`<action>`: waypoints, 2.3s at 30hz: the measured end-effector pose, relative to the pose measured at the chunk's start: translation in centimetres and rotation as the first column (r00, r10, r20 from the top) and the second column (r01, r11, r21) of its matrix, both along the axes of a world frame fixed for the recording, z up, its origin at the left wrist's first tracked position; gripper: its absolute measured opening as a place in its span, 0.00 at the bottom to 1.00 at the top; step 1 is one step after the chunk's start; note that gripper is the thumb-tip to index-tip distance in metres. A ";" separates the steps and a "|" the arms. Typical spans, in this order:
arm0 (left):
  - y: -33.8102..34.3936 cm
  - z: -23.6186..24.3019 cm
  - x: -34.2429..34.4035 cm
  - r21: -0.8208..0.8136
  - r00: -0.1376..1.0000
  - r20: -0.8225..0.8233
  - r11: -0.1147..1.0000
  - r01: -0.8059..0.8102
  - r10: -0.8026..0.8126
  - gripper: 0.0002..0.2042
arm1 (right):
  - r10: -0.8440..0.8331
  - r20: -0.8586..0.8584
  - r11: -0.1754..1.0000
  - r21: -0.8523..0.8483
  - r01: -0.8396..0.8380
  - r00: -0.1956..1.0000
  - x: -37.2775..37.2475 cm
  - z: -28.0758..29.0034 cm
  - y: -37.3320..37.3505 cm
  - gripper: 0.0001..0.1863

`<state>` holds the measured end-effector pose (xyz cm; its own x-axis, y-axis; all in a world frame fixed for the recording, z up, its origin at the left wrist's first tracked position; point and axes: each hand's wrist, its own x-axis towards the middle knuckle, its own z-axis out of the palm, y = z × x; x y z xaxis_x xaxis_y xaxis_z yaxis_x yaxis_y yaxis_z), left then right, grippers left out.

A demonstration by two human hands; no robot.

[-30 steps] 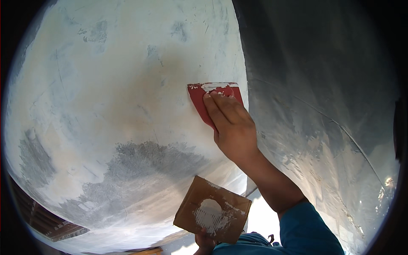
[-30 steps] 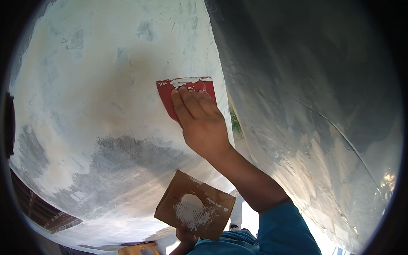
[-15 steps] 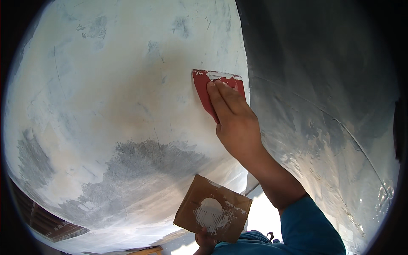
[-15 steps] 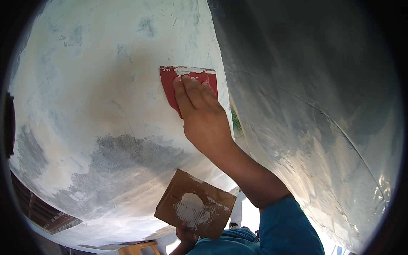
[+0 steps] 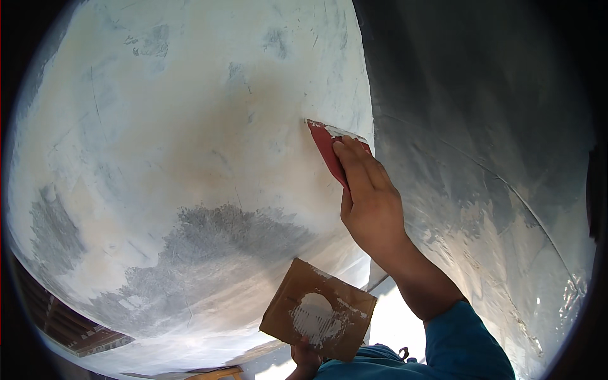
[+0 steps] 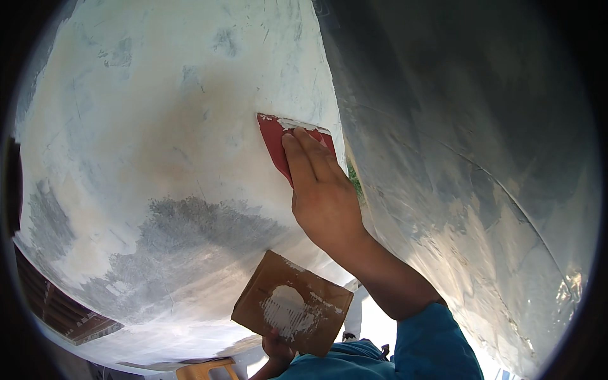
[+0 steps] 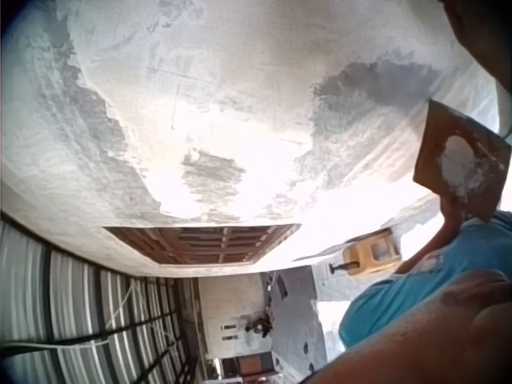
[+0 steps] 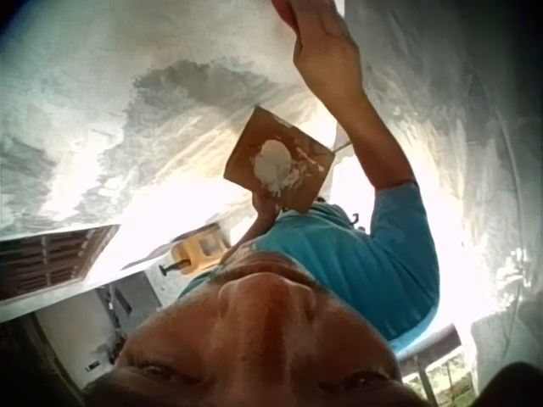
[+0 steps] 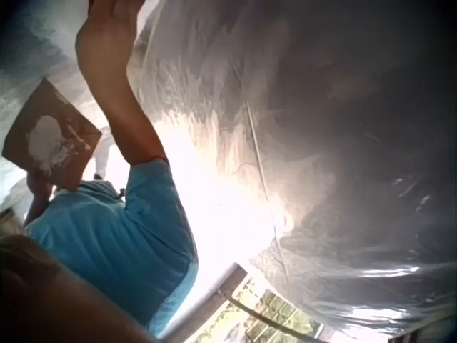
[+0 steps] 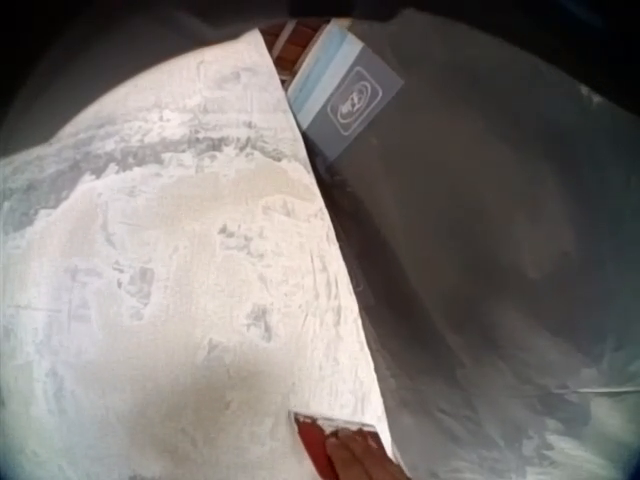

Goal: Applying putty or wall filler to a wall using a scraper tool.

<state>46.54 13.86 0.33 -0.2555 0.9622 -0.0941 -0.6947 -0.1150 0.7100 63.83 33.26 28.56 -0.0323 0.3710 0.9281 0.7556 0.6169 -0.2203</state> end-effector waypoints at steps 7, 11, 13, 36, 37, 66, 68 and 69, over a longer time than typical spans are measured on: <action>-0.1 0.8 0.1 0.009 0.999 -0.022 0.999 -0.036 0.036 0.34 | -0.138 0.062 0.990 0.038 0.136 0.988 -3.0 -0.8 1.3 0.32; 0.1 -0.2 -0.5 0.045 0.999 -0.006 0.998 -0.039 0.039 0.33 | -0.191 0.255 0.981 0.019 0.193 0.948 -3.4 -1.5 0.4 0.29; 0.1 0.0 -0.5 -0.007 0.999 0.000 0.999 -0.039 0.039 0.32 | -0.046 0.195 0.991 -0.111 0.069 0.980 -2.5 -1.6 -1.0 0.29; 0.1 -1.8 -0.5 0.040 0.999 -0.031 0.999 -0.035 0.037 0.31 | -0.009 -0.059 0.996 0.085 0.014 0.998 -3.4 1.5 2.2 0.34; 0.2 -1.3 -0.1 0.043 0.999 -0.004 0.998 -0.049 0.049 0.30 | -0.084 -0.017 0.990 0.112 0.085 0.996 -4.2 0.8 2.8 0.34; 0.3 -2.3 -0.3 0.073 0.997 0.067 0.997 0.026 -0.031 0.31 | -0.101 0.105 0.995 0.012 0.101 0.989 -3.5 -3.8 0.1 0.30; -0.4 -2.4 -0.7 0.094 0.999 0.024 0.995 -0.027 0.024 0.31 | 0.130 0.053 0.986 -0.115 -0.123 0.990 -2.7 -4.2 -1.5 0.31; -0.5 -2.0 -0.9 0.070 0.999 0.047 0.997 -0.019 0.016 0.31 | 0.131 0.039 0.985 -0.115 -0.126 0.991 -2.1 -3.6 -1.3 0.31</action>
<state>45.65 13.35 -1.65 -0.2692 0.9623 -0.0385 -0.7241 -0.1759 0.6669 61.72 31.97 25.00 -0.1287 0.4624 0.8773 0.6828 0.6828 -0.2597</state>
